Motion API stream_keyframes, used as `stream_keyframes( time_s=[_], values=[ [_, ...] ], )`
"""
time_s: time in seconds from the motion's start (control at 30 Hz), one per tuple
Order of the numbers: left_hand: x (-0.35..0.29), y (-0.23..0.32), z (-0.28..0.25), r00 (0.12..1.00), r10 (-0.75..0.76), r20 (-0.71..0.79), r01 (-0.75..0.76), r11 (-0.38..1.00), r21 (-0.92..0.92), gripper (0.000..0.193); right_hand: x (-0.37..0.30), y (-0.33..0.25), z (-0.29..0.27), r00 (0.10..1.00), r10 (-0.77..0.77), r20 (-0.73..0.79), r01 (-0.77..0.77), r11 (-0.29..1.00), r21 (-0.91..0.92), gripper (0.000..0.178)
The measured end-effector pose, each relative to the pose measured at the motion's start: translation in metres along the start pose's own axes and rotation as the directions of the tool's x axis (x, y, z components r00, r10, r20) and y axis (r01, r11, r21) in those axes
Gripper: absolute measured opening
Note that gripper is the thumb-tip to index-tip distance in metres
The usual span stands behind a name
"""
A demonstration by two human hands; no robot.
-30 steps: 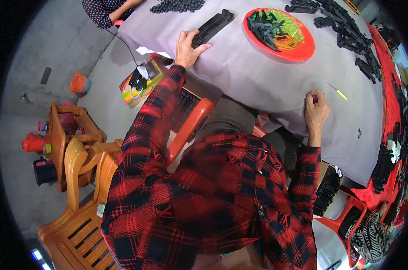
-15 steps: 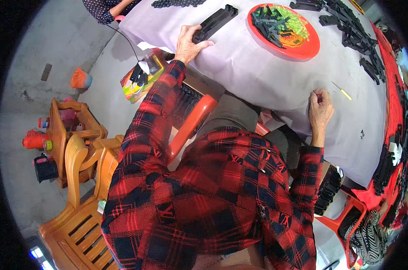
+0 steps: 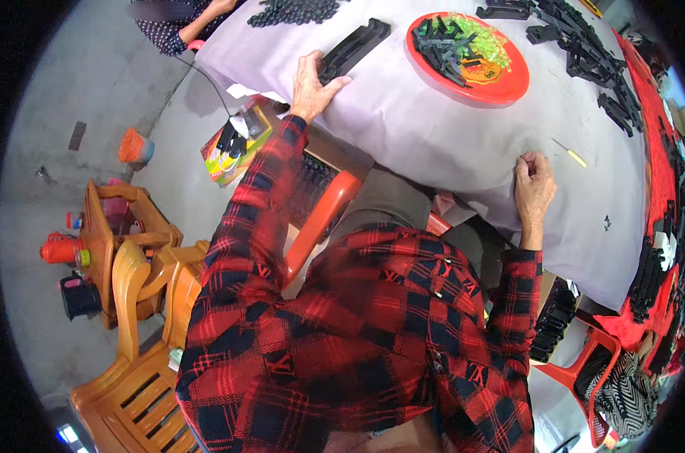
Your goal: Assembling small black plastic parts with green components on a workbench.
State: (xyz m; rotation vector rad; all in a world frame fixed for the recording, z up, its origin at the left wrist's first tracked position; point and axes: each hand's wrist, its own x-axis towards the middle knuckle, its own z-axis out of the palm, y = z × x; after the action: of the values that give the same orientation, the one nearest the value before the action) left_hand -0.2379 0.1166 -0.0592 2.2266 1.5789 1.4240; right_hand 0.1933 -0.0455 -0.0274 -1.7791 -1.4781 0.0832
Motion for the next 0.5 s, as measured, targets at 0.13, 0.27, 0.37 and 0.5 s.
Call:
stream_keyframes(
  time_s=[0.13, 0.27, 0.37, 0.5],
  values=[
    [0.001, 0.004, 0.003, 0.998, -0.068, -0.018, 0.069, 0.996, 0.051, 0.087, 0.001, 0.004, 0.003, 1.000, -0.027, -0.012, 0.026, 0.999, -0.020, 0.008],
    [0.002, 0.011, 0.008, 0.995, -0.090, -0.032, 0.093, 0.992, 0.088, 0.087, 0.001, 0.005, 0.001, 0.996, -0.080, -0.035, 0.078, 0.995, -0.057, 0.010],
    [0.001, 0.011, 0.007, 0.993, -0.116, -0.026, 0.118, 0.989, 0.087, 0.084, 0.001, 0.005, 0.002, 0.996, -0.074, -0.039, 0.070, 0.993, -0.091, 0.009],
    [0.000, 0.006, 0.001, 1.000, -0.029, -0.005, 0.029, 0.990, 0.134, 0.073, 0.001, -0.001, 0.001, 0.998, -0.056, -0.026, 0.055, 0.997, -0.056, 0.009]
  ],
)
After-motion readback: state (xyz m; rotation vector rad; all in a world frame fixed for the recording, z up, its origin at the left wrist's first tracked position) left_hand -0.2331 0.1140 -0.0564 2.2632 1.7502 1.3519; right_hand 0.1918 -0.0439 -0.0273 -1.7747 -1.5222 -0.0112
